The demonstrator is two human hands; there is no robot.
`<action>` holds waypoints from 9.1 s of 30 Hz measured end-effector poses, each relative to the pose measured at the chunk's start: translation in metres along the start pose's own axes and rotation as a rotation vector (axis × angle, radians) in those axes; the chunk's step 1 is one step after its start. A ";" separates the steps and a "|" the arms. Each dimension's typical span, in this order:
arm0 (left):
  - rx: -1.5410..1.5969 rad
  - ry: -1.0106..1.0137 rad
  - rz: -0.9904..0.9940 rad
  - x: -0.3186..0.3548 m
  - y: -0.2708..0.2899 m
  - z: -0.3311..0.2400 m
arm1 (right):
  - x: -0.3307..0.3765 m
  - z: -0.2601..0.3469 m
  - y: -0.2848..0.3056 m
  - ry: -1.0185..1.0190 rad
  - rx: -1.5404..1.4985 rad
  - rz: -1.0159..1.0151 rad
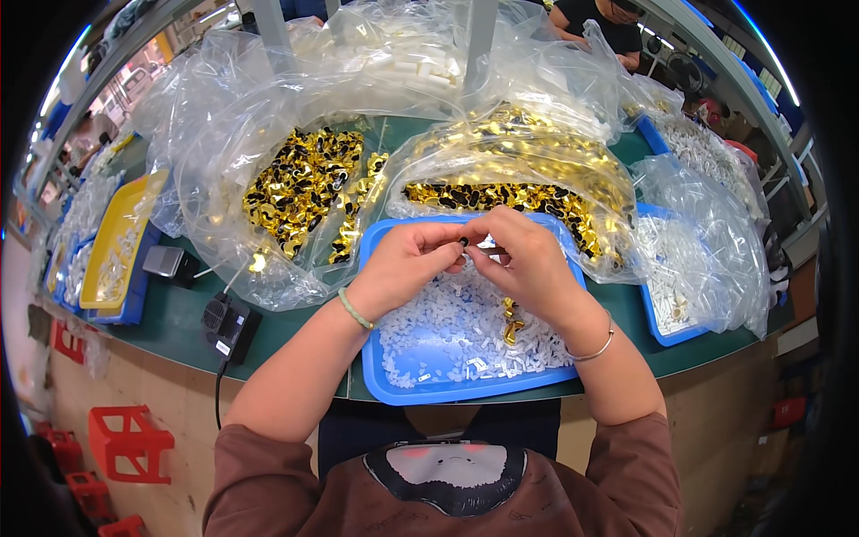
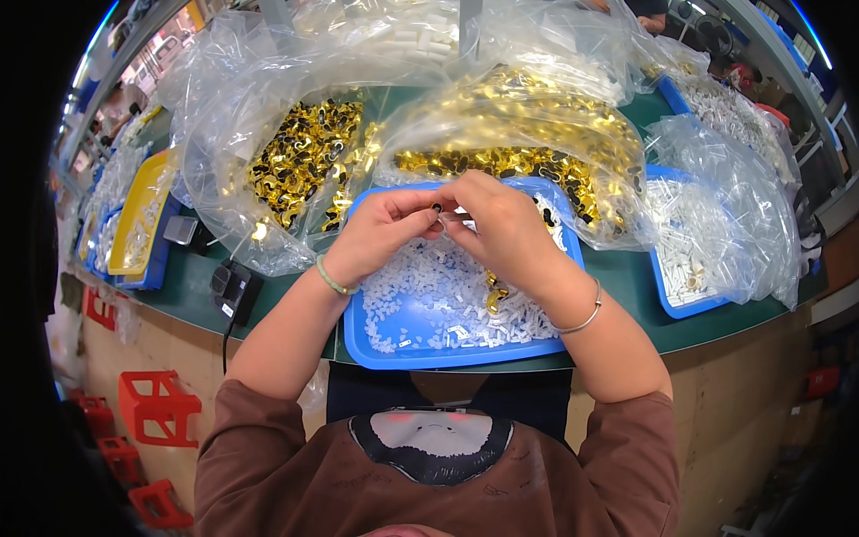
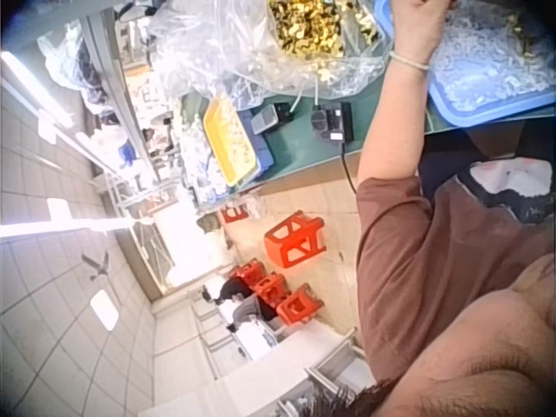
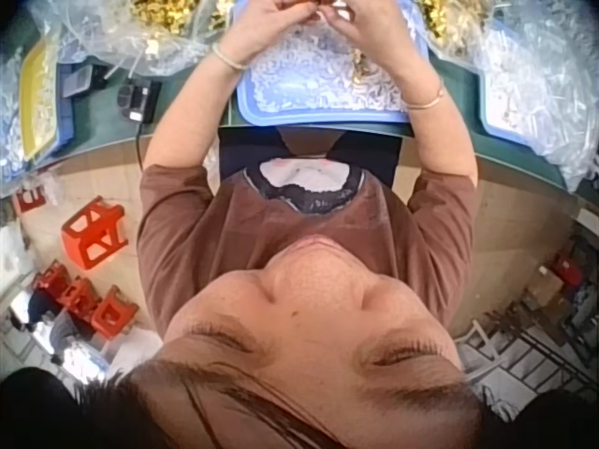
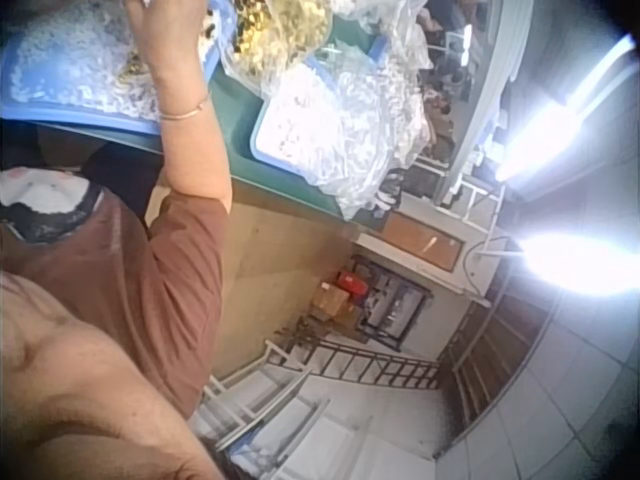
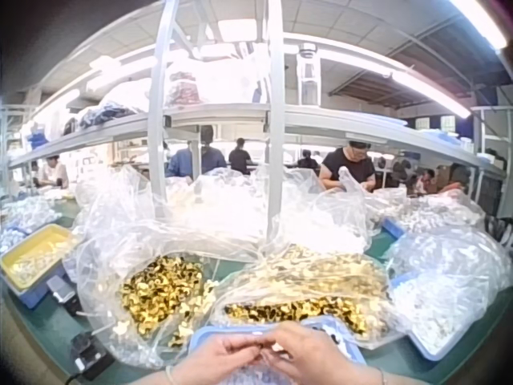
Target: The person repeatedly picks small gold and black components from a blue tray and assembles them by hand. They insert a small white piece into each gold component and place the assembled units back into the tray. The process is repetitive and performed one at a time.
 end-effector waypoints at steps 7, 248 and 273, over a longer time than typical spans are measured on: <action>-0.071 0.026 -0.017 -0.001 0.005 0.000 | -0.005 0.005 0.024 0.075 0.018 -0.263; 0.503 0.248 0.161 -0.004 0.001 0.015 | 0.004 -0.010 -0.001 -0.100 0.052 -0.039; 0.497 0.249 0.161 -0.005 0.000 0.017 | 0.005 -0.001 -0.003 -0.112 0.208 -0.075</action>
Point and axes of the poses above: each hand's wrist, its own x-axis away from the middle knuckle, its own y-axis out of the back of the hand, z = x × y, the point moved 7 cm from there along -x, towards the middle knuckle, and after that the axes turned 10 degrees about y, right-handed, at the moved point
